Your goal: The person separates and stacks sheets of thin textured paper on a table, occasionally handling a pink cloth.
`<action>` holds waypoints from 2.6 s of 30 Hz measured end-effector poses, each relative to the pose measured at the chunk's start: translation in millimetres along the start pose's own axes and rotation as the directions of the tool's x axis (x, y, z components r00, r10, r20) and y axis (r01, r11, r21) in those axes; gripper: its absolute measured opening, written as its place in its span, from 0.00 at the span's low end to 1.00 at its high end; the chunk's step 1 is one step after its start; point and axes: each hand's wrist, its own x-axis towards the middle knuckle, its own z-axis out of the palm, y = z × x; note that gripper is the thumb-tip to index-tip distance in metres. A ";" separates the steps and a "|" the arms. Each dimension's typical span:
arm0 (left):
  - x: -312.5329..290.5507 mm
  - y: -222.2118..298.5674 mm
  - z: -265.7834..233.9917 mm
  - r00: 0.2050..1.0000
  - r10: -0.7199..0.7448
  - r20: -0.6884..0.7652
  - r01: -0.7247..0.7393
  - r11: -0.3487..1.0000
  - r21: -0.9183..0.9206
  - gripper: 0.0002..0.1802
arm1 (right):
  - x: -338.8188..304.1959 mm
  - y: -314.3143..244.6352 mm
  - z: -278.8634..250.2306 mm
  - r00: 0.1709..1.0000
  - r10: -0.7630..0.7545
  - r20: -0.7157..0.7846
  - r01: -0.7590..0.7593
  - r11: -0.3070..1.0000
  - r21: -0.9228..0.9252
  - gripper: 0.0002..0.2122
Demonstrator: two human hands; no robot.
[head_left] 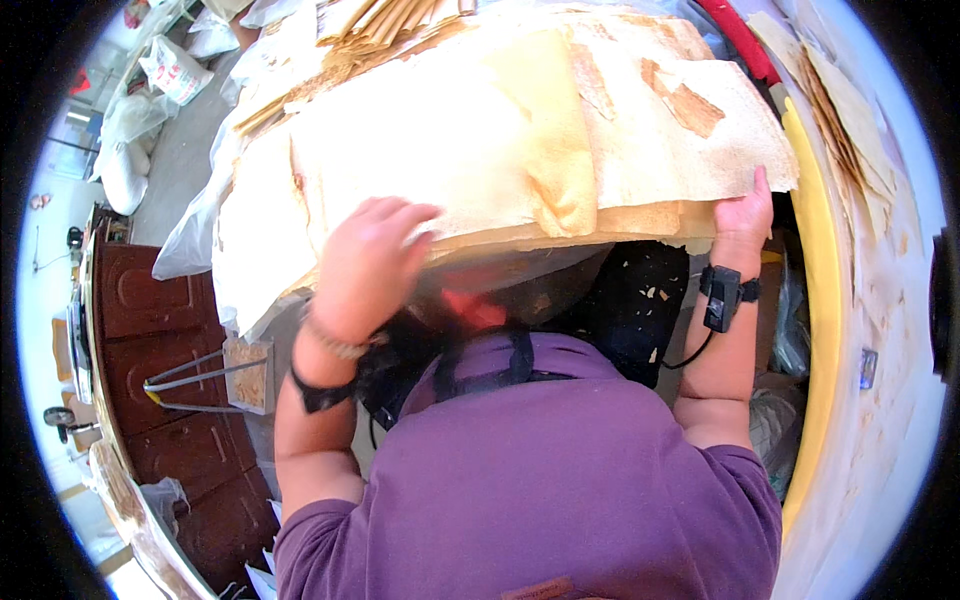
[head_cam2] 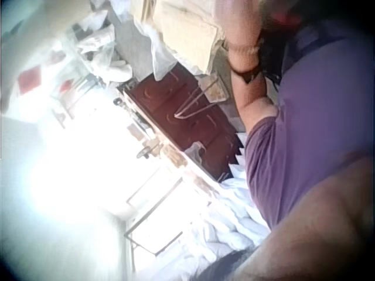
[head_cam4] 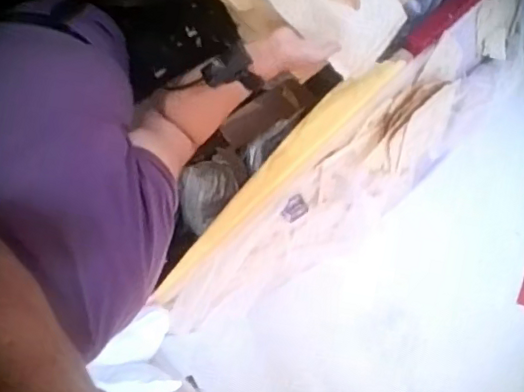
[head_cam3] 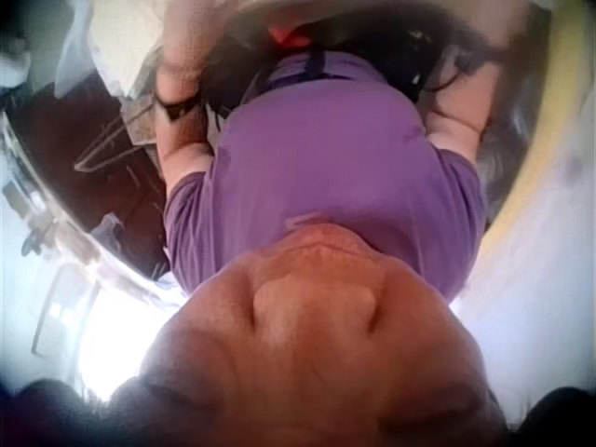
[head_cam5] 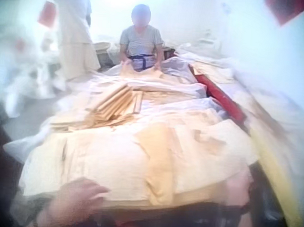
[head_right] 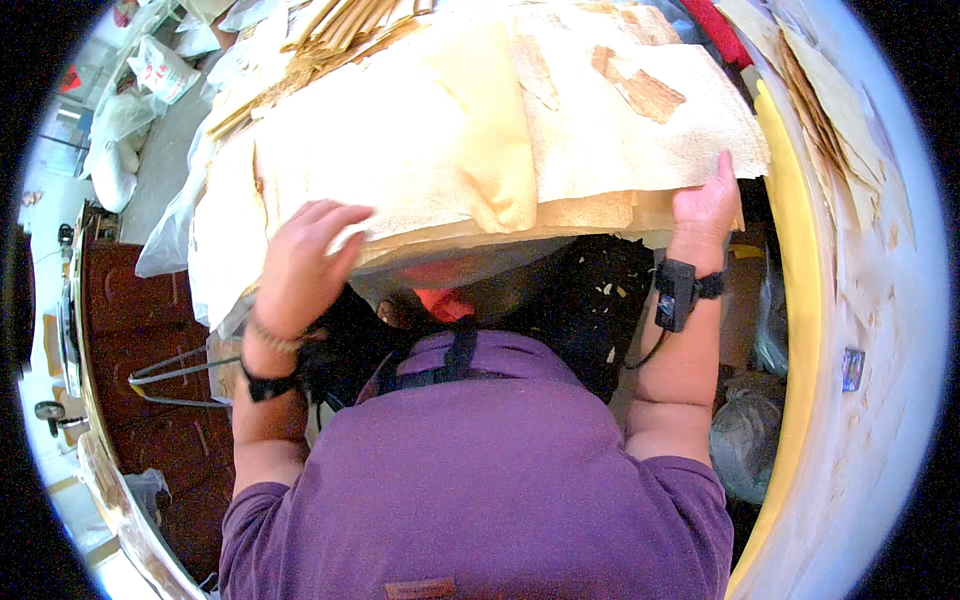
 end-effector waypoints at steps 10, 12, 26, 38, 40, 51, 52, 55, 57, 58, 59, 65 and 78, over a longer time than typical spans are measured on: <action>94.8 74.5 84.7 0.950 -0.302 0.080 0.307 0.949 -0.067 0.19 | -8.8 3.0 1.0 0.997 0.078 0.022 -0.079 0.996 0.031 0.21; 97.7 58.2 96.0 0.952 -0.303 0.045 0.303 0.910 -0.282 0.15 | -12.6 1.9 3.0 0.994 0.098 0.054 -0.101 0.994 0.050 0.21; 139.9 39.4 14.1 0.924 -0.318 -0.211 -0.015 0.522 -0.853 0.09 | -11.5 -0.5 -5.8 0.988 0.137 0.066 -0.147 0.972 0.182 0.21; 135.8 -4.5 68.5 0.754 -0.585 0.301 0.497 0.208 -0.842 0.15 | -10.8 -2.5 -9.2 0.976 0.194 0.095 -0.209 0.960 0.184 0.21; 123.6 -13.0 80.6 0.760 -0.647 0.057 0.545 0.588 -0.597 0.22 | -13.4 -2.8 -7.6 0.980 0.180 0.090 -0.193 0.966 0.172 0.19; 113.1 13.5 83.1 0.942 -0.332 0.052 0.329 0.881 -0.341 0.22 | -12.4 -2.3 -8.3 0.979 0.177 0.102 -0.192 0.968 0.162 0.19; 112.5 18.8 91.4 0.977 -0.207 -0.044 0.182 0.928 -0.326 0.20 | -14.4 -2.6 -3.8 0.982 0.177 0.065 -0.184 0.975 0.129 0.21; 121.8 35.5 97.7 0.985 -0.099 -0.144 0.088 0.993 -0.081 0.20 | -6.4 -0.5 -13.5 0.981 0.157 0.117 -0.175 0.971 0.162 0.19; 127.2 45.1 91.2 0.978 -0.129 -0.162 0.128 0.992 -0.023 0.19 | -11.0 -2.4 -9.2 0.986 0.146 0.084 -0.157 0.975 0.157 0.19; 129.3 48.7 85.9 0.976 -0.168 -0.138 0.165 0.986 -0.031 0.20 | -13.7 -2.5 -5.9 0.989 0.140 0.053 -0.146 0.977 0.154 0.20; 130.5 50.4 83.7 0.972 -0.206 -0.115 0.203 0.978 -0.039 0.21 | -12.9 -2.3 -7.0 0.989 0.139 0.051 -0.145 0.977 0.154 0.20; 126.9 27.7 85.4 0.968 -0.220 -0.123 0.221 0.975 -0.006 0.25 | -13.5 -0.6 -6.2 0.989 0.140 0.041 -0.145 0.970 0.193 0.21; 195.0 100.8 -1.8 0.913 -0.123 -0.388 -0.216 0.660 -0.719 0.20 | -7.4 -1.1 -14.4 0.984 0.154 0.091 -0.170 0.962 0.213 0.22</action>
